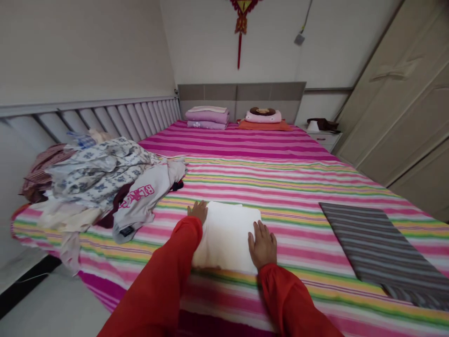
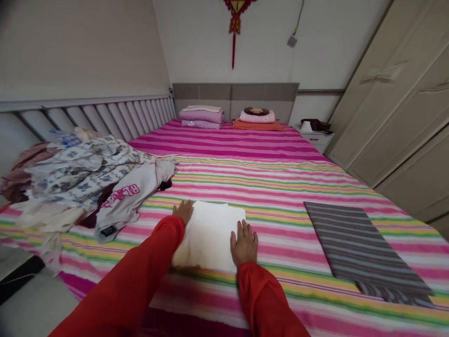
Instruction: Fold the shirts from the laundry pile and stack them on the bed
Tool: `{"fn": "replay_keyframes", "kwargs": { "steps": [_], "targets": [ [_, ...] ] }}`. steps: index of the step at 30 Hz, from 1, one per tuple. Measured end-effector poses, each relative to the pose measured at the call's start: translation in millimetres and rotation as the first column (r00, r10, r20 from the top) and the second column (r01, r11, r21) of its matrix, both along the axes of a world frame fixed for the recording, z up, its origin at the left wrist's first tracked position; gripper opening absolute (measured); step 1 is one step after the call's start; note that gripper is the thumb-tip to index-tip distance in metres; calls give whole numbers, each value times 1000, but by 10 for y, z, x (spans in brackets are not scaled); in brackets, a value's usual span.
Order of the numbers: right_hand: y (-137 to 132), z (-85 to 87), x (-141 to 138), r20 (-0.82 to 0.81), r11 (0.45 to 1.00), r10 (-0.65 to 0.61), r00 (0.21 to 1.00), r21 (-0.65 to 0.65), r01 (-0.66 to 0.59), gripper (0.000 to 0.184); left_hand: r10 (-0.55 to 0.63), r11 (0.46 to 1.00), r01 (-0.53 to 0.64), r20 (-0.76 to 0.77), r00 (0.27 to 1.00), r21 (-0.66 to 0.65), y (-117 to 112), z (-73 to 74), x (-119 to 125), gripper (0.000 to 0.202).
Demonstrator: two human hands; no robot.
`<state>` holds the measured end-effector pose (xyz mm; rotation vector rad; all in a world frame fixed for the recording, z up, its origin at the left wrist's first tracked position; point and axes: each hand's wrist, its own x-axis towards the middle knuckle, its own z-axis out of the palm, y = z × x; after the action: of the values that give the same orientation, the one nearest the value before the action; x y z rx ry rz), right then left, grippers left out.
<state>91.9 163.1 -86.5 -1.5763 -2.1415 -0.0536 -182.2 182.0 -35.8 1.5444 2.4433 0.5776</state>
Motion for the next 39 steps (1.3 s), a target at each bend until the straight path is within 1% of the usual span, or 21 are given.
{"fn": "replay_keyframes", "kwargs": {
  "steps": [2, 5, 8, 10, 11, 13, 15, 18, 21, 23, 24, 25, 27, 29, 30, 31, 32, 33, 35, 37, 39],
  "targets": [
    [-1, 0, -2, -15, 1000, 1, 1000, 0, -1, 54, 83, 995, -85, 34, 996, 58, -155, 28, -47, 41],
    [-6, 9, -3, -42, 1000, 5, 999, 16, -4, 53, 149, 974, -161, 84, 985, 157, -570, 3, 23, 41],
    [-10, 30, -6, -54, 1000, 3, 999, 10, -2, 53, 189, 952, -210, 113, 976, 221, -1081, -135, 216, 40],
    [-13, 44, -10, -56, 1000, -1, 998, -4, 1, 53, 215, 931, -242, 123, 969, 274, -1346, -258, 340, 39],
    [-14, 49, -13, -56, 1000, -1, 998, -9, 1, 53, 222, 921, -252, 132, 966, 297, -1433, -315, 383, 40],
    [-16, 54, -19, -57, 1000, -4, 998, -10, 3, 52, 214, 911, -254, 155, 964, 324, -1515, -401, 416, 41],
    [-17, 49, -23, -60, 1000, -10, 998, -1, 10, 52, 167, 920, -218, 177, 970, 325, -1511, -442, 371, 43],
    [-12, 33, -24, -63, 1000, -15, 998, 25, 16, 52, 112, 927, -171, 190, 975, 334, -1476, -450, 201, 46],
    [-5, 17, -22, -58, 999, -6, 998, 35, 8, 51, 139, 918, -194, 178, 974, 345, -1465, -411, 70, 43],
    [-1, 10, -22, -54, 1000, -5, 999, 31, 7, 50, 174, 896, -221, 153, 973, 384, -1423, -347, 132, 37],
    [0, 9, -21, -52, 1000, -7, 999, 29, 8, 50, 165, 886, -209, 139, 976, 415, -1379, -303, 230, 34],
    [1, 7, -21, -51, 1000, -9, 999, 29, 10, 50, 129, 881, -172, 127, 983, 440, -1318, -254, 374, 35],
    [3, 3, -19, -48, 999, -11, 999, 33, 12, 50, -30, 893, -20, 105, 994, 450, -1154, -157, 762, 44],
    [6, -3, -13, -42, 999, -11, 999, 35, 12, 49, -220, 911, 174, 82, 972, 373, -963, -92, 1171, 50],
    [8, -8, -9, -38, 999, -11, 999, 35, 12, 49, -284, 914, 253, 57, 957, 318, -872, -81, 1334, 50],
    [10, -14, -4, -33, 999, -9, 999, 35, 11, 50, -325, 917, 307, 29, 945, 256, -791, -87, 1447, 50],
    [13, -21, 2, -28, 999, -7, 1000, 36, 8, 50, -345, 920, 339, -7, 939, 199, -724, -110, 1501, 50],
    [15, -29, 7, -24, 999, -4, 1000, 39, 5, 50, -343, 926, 345, -46, 938, 153, -675, -146, 1493, 50],
    [19, -44, 14, -20, 999, -1, 1000, 49, 2, 49, -280, 950, 293, -121, 952, 107, -635, -242, 1310, 50],
    [20, -54, 15, -22, 998, -2, 1000, 61, 3, 49, -165, 976, 186, -175, 971, 110, -667, -331, 980, 51],
    [17, -58, 9, -26, 997, -4, 1000, 71, 6, 48, -48, 993, 68, -192, 980, 98, -739, -370, 616, 51]
  ]
}}
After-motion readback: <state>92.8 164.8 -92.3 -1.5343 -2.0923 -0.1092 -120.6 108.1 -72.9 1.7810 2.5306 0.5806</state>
